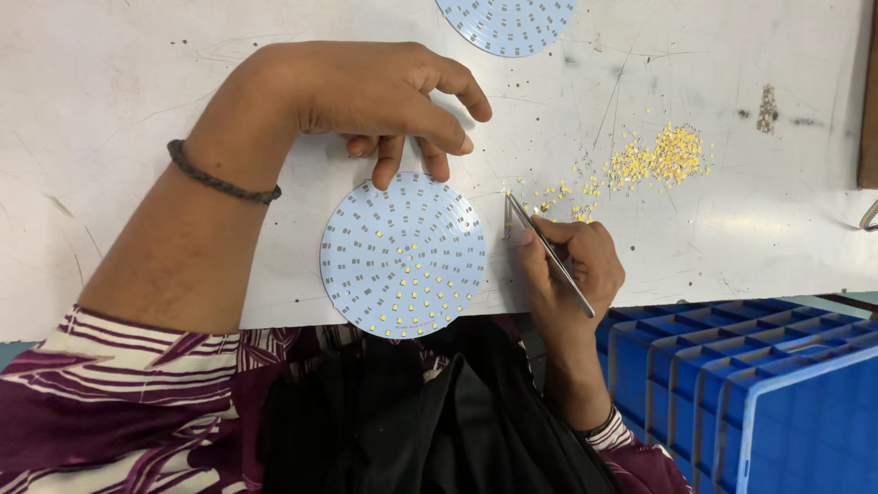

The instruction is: The person uses tweezers to pick up small yellow LED components from a pile on the table and places them one by one into designated spots on a circular LED board. The person continues this process throughout the clip, filling the board with LEDs.

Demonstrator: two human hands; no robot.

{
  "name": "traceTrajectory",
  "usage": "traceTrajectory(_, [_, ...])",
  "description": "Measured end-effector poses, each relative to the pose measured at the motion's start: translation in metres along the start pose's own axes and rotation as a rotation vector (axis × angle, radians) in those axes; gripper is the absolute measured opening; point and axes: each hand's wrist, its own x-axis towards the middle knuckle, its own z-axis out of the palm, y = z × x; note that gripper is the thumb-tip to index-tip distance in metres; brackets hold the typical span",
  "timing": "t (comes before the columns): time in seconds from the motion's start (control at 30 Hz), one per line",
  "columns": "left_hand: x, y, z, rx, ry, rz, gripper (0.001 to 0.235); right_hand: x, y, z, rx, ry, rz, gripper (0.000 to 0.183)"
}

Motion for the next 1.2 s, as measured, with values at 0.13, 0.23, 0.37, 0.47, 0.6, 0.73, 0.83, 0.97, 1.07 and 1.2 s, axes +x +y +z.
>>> traceTrajectory(0.13, [0.000, -0.001, -0.001, 0.008, -0.019, 0.023, 0.062, 0.001, -0.010, -0.001, 0.042, -0.030, -0.086, 0.011])
traceTrajectory(0.23, [0.001, -0.004, -0.001, -0.008, -0.021, 0.030, 0.062, 0.001, -0.022, 0.004, 0.127, -0.104, -0.236, 0.013])
traceTrajectory(0.37, [0.001, -0.006, -0.001, -0.039, -0.023, 0.051, 0.062, -0.001, -0.039, 0.012, 0.173, -0.244, -0.349, 0.015])
traceTrajectory(0.47, [0.001, -0.008, 0.000, -0.049, -0.010, 0.049, 0.063, -0.001, -0.046, 0.018, 0.172, -0.260, -0.376, 0.016])
traceTrajectory(0.6, [0.002, -0.010, 0.002, -0.044, 0.011, 0.067, 0.064, -0.002, -0.050, 0.021, 0.172, -0.256, -0.399, 0.016])
traceTrajectory(0.73, [0.004, -0.010, 0.001, -0.048, 0.008, 0.076, 0.063, -0.001, -0.050, 0.022, 0.133, -0.286, -0.358, 0.016])
traceTrajectory(0.83, [0.003, -0.010, 0.002, -0.037, 0.022, 0.078, 0.064, 0.000, -0.051, 0.023, 0.138, -0.276, -0.381, 0.016])
traceTrajectory(0.97, [0.003, -0.009, 0.002, -0.031, 0.017, 0.070, 0.063, 0.001, -0.053, 0.023, 0.141, -0.274, -0.379, 0.016])
traceTrajectory(1.07, [0.002, -0.008, 0.001, -0.026, 0.018, 0.060, 0.061, 0.001, -0.052, 0.023, 0.146, -0.277, -0.385, 0.016])
traceTrajectory(1.2, [0.002, -0.005, -0.001, -0.053, -0.031, 0.052, 0.060, -0.005, -0.040, 0.013, 0.187, -0.256, -0.323, 0.016])
